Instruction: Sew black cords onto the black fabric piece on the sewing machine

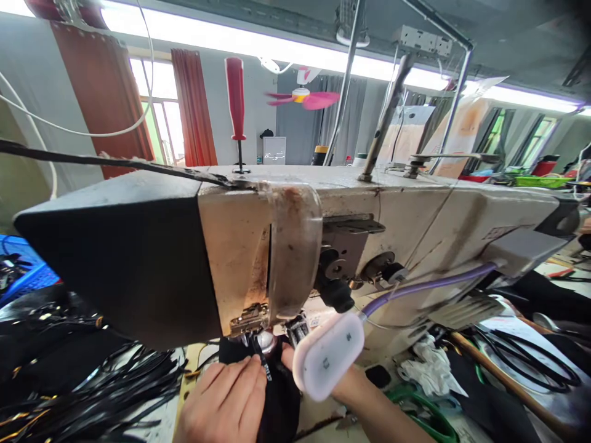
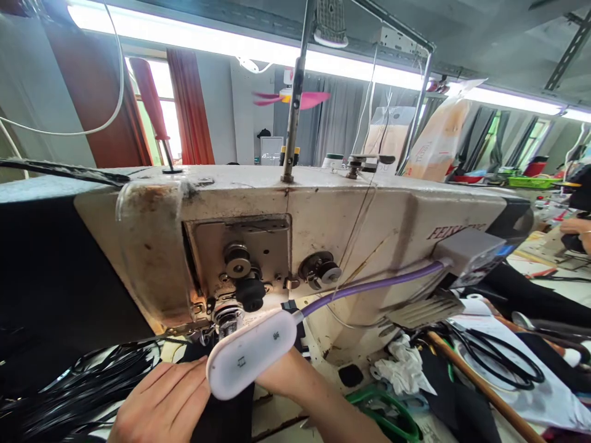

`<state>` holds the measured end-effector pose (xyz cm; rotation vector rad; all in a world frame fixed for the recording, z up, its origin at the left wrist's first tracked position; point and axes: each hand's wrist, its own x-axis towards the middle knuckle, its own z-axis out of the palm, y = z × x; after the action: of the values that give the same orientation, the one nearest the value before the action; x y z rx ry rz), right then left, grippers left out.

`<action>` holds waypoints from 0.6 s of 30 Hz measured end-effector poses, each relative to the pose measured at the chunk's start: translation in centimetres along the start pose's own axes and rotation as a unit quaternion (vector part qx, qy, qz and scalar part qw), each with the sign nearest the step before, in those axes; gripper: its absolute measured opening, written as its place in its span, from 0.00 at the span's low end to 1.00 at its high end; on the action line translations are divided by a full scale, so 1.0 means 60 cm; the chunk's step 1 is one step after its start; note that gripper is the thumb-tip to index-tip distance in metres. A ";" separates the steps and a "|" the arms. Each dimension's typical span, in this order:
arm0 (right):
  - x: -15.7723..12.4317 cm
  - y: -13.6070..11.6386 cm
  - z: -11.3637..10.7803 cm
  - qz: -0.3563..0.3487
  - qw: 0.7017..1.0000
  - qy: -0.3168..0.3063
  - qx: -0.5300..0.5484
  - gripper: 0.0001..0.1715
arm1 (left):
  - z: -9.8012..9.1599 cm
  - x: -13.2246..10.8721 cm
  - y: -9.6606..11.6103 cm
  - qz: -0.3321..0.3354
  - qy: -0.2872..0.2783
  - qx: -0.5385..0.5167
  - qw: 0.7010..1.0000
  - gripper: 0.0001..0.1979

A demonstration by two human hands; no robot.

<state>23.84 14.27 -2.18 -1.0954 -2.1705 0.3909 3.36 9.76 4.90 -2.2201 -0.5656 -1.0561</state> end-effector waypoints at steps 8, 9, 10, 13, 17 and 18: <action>-0.009 -0.069 -0.053 -0.036 0.997 -0.026 -0.057 0.10 | -0.005 -0.011 -0.010 -0.042 0.031 -0.081 0.995 0.14; -0.006 -0.074 -0.059 -0.062 0.995 -0.042 -0.066 0.10 | -0.006 -0.012 -0.009 -0.050 0.039 -0.085 0.994 0.14; -0.001 -0.078 -0.064 -0.090 0.992 -0.056 -0.073 0.10 | -0.007 -0.014 -0.009 -0.055 0.043 -0.088 0.994 0.14; 0.007 -0.081 -0.068 -0.158 0.981 -0.061 -0.098 0.11 | -0.010 -0.018 -0.016 -0.048 0.041 -0.110 0.992 0.14; 0.005 -0.076 -0.063 -0.230 0.964 -0.014 -0.130 0.14 | -0.006 -0.018 -0.028 -0.016 0.032 -0.152 0.988 0.13; 0.005 -0.074 -0.062 -0.241 0.962 -0.004 -0.130 0.14 | -0.004 -0.016 -0.027 -0.012 0.032 -0.159 0.987 0.12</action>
<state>23.56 11.69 3.00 -0.6542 -2.4471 -0.1133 1.68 10.67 4.80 -2.4452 -0.4205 -1.3006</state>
